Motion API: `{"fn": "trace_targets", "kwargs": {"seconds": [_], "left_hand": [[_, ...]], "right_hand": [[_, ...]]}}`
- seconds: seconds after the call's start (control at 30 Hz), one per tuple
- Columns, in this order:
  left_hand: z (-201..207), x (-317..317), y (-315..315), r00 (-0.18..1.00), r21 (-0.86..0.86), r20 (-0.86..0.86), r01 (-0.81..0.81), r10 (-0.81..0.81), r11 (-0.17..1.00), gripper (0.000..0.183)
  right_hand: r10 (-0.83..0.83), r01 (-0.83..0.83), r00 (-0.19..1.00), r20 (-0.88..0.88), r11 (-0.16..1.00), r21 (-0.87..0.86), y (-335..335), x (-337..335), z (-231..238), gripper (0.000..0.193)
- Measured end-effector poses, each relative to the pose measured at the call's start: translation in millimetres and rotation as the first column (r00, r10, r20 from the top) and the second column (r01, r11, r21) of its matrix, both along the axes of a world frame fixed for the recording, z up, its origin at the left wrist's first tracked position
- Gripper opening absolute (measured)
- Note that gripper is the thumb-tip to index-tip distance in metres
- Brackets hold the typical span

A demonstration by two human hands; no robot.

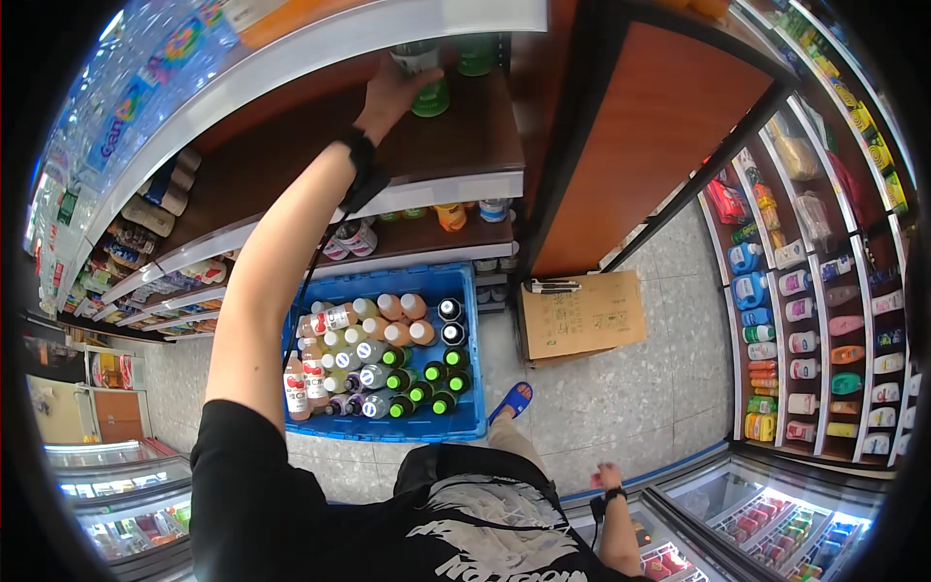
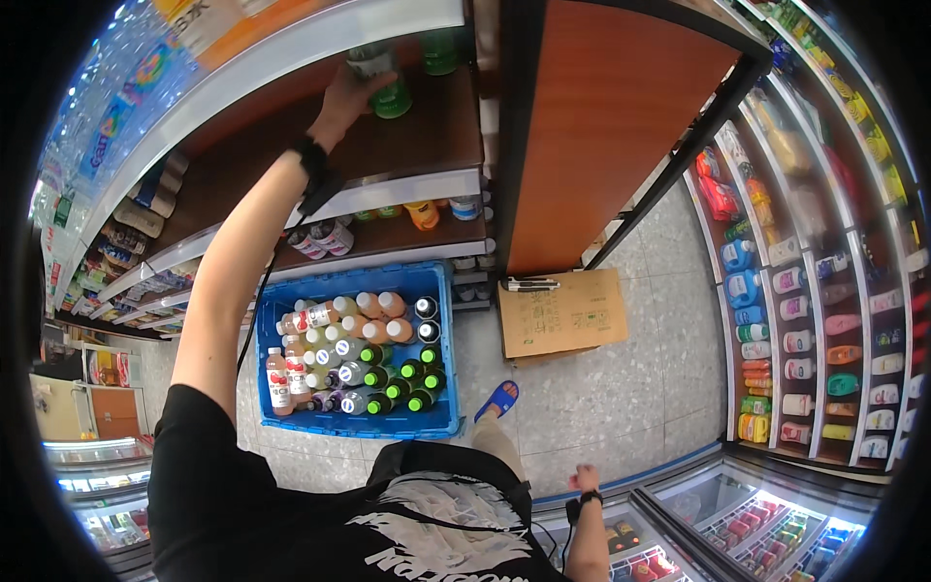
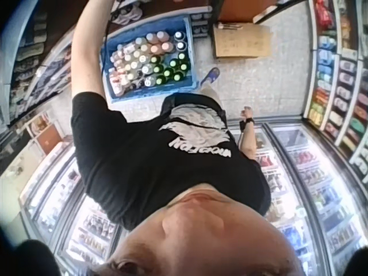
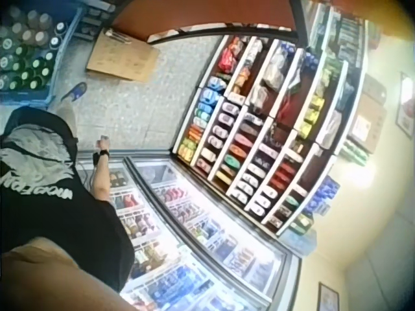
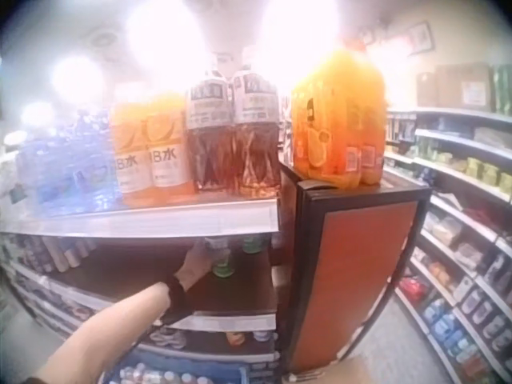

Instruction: The person transfers various bottled beverages from a blue plastic crate onto a store shelf. They pick up bottles one by one, including green-capped and white-capped varieties, and place them in rows on the shelf. The person occasionally adjusts the bottles to align them neatly.

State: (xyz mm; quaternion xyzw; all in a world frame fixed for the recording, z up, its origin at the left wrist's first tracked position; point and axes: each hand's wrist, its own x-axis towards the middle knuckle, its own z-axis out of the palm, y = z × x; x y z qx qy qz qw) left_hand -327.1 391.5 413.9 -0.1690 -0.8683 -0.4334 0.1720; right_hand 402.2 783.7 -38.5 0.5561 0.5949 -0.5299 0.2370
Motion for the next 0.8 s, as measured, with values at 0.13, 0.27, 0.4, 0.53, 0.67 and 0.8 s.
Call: {"fn": "trace_targets", "kwargs": {"seconds": [0.13,0.27,0.4,0.53,0.67,0.8], "left_hand": [[-5.2,-61.7,30.2,0.94,-0.033,0.257,-0.225,0.226,0.974,0.068],[-8.7,-94.2,31.8,0.992,-0.327,0.057,-0.089,0.113,0.941,0.054],[-13.6,-115.0,28.2,0.998,-0.411,0.02,-0.042,0.056,0.911,0.046],[-4.9,-112.9,10.8,0.999,-0.359,-0.015,-0.039,0.036,0.932,0.038],[-1.5,-79.7,-0.3,0.992,-0.275,-0.116,-0.075,0.044,0.958,0.031],[6.4,34.2,-27.3,0.943,-0.144,-0.315,0.066,-0.109,0.987,0.025]], "right_hand": [[-0.35,0.348,0.936,-0.027,0.936,-0.051,16.5,75.2,33.6,0.022],[-0.469,0.47,0.881,0.061,0.882,-0.012,11.4,110.9,45.2,0.021],[-0.384,0.386,0.922,0.054,0.922,-0.03,3.0,92.3,50.8,0.021],[-0.137,0.137,0.985,-0.103,0.991,-0.01,8.1,37.2,32.7,0.025],[0.025,-0.018,0.964,-0.265,0.999,0.026,1.3,-46.4,28.0,0.025],[0.249,-0.21,0.898,-0.363,0.967,0.143,-41.1,-137.9,78.7,0.029]]}}
